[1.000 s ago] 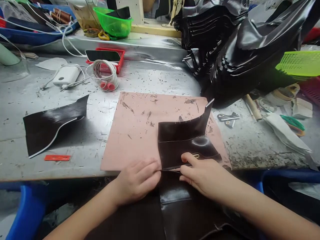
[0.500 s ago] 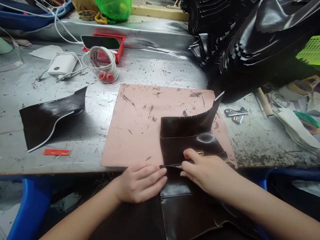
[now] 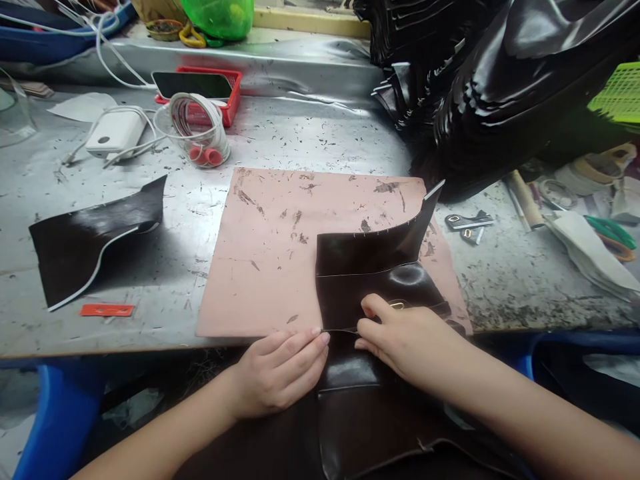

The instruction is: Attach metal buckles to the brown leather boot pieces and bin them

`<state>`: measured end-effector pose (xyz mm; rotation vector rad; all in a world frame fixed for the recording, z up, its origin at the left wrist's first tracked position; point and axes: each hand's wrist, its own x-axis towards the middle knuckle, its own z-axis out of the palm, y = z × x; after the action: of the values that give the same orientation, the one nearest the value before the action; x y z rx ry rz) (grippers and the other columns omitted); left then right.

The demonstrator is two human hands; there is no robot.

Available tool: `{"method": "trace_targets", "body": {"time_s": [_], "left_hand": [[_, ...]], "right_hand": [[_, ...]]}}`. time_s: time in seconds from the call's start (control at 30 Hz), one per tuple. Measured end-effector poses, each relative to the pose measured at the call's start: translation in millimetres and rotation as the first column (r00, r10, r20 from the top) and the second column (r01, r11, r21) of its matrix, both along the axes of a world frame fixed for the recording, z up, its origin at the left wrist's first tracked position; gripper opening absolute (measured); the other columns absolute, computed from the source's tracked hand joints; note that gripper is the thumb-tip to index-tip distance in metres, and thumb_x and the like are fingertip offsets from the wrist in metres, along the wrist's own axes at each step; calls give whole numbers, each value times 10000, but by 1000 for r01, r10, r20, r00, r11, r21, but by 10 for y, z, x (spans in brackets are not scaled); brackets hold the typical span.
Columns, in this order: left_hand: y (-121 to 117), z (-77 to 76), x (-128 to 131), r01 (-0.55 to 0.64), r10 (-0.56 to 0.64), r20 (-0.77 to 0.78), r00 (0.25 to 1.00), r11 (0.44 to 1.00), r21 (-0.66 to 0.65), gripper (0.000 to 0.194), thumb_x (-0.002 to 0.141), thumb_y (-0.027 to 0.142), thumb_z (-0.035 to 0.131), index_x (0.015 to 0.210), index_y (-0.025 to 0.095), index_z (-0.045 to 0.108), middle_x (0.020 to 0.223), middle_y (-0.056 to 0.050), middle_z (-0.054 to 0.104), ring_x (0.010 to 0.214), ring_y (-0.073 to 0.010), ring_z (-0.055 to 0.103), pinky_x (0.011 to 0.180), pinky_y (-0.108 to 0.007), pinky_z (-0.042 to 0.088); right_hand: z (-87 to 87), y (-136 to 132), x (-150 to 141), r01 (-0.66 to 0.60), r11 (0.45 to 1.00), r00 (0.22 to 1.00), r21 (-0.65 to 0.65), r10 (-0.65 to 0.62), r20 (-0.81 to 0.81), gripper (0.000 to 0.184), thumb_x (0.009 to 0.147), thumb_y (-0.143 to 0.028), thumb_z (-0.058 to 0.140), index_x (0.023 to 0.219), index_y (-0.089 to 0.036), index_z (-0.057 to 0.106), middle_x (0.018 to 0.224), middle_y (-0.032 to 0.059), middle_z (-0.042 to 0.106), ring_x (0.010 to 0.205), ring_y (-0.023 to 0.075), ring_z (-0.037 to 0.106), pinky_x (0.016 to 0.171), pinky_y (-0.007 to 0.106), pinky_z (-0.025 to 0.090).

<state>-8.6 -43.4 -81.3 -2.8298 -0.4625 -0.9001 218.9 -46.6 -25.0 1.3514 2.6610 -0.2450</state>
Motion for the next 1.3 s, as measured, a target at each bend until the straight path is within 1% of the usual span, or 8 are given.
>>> {"method": "trace_targets", "body": {"time_s": [0.23, 0.33, 0.43, 0.5, 0.8, 1.0, 1.2, 1.3], "left_hand": [[-28, 44, 34, -49, 52, -61, 997, 998, 46, 150, 826, 58, 525, 865, 112, 660, 1019, -76, 672, 977, -188, 601, 737, -293, 471], [1, 72, 73, -54, 55, -30, 998, 998, 43, 159, 822, 43, 516, 799, 115, 656, 950, -78, 685, 926, -189, 615, 725, -297, 467], [53, 131, 127, -31, 32, -23, 999, 999, 41, 157, 820, 41, 512, 809, 107, 654, 881, -72, 684, 856, -182, 622, 709, -299, 459], [90, 173, 166, -22, 24, -55, 998, 999, 37, 194, 832, 44, 478, 905, 93, 652, 855, -64, 672, 798, -175, 617, 695, -306, 452], [210, 270, 334, 45, -51, -294, 955, 999, -28, 385, 766, 16, 419, 1122, 62, 559, 865, -69, 602, 695, -169, 527, 603, -312, 418], [255, 322, 543, 33, -93, -442, 892, 989, -141, 459, 763, 90, 453, 1220, 69, 482, 635, -21, 485, 535, -170, 427, 460, -305, 287], [268, 278, 621, 164, -205, -303, 931, 974, -154, 232, 775, 109, 457, 922, 92, 635, 1007, -121, 577, 790, -217, 506, 580, -329, 354], [285, 283, 652, 192, -225, -328, 918, 973, -130, 244, 787, 125, 449, 945, 112, 634, 1135, -116, 565, 768, -203, 498, 562, -328, 335]], "right_hand": [[-22, -51, 106, 0, 992, 995, 124, 13, -102, 225, 845, -326, 526, 687, -166, 544, 810, 39, 550, 464, 90, 432, 412, 232, 256], [-12, -109, 251, 75, 983, 984, 166, -45, -174, 269, 871, -326, 433, 694, -157, 546, 835, 59, 555, 490, 97, 448, 438, 233, 304], [0, -131, 373, 160, 982, 972, 96, -140, -188, 257, 864, -290, 399, 709, -161, 559, 874, 60, 562, 527, 101, 476, 454, 230, 317], [5, -122, 414, 184, 982, 967, 47, -173, -188, 241, 861, -285, 409, 745, -164, 581, 889, 57, 565, 553, 101, 490, 458, 225, 317], [26, -16, 414, 202, 977, 966, -63, -209, -153, 182, 848, -270, 469, 761, -163, 588, 890, 46, 564, 590, 109, 516, 486, 233, 338], [15, -9, 477, 257, 963, 950, -81, -267, -161, 178, 821, -296, 515, 713, -157, 548, 813, 29, 536, 547, 102, 470, 473, 233, 324], [46, -12, 578, 295, 941, 927, -167, -324, -190, 154, 853, -232, 448, 752, -161, 539, 822, 29, 544, 605, 113, 511, 494, 221, 340], [36, 7, 567, 300, 939, 925, -169, -330, -188, 157, 865, -220, 438, 766, -158, 543, 819, 33, 551, 623, 119, 523, 504, 224, 350]]}}
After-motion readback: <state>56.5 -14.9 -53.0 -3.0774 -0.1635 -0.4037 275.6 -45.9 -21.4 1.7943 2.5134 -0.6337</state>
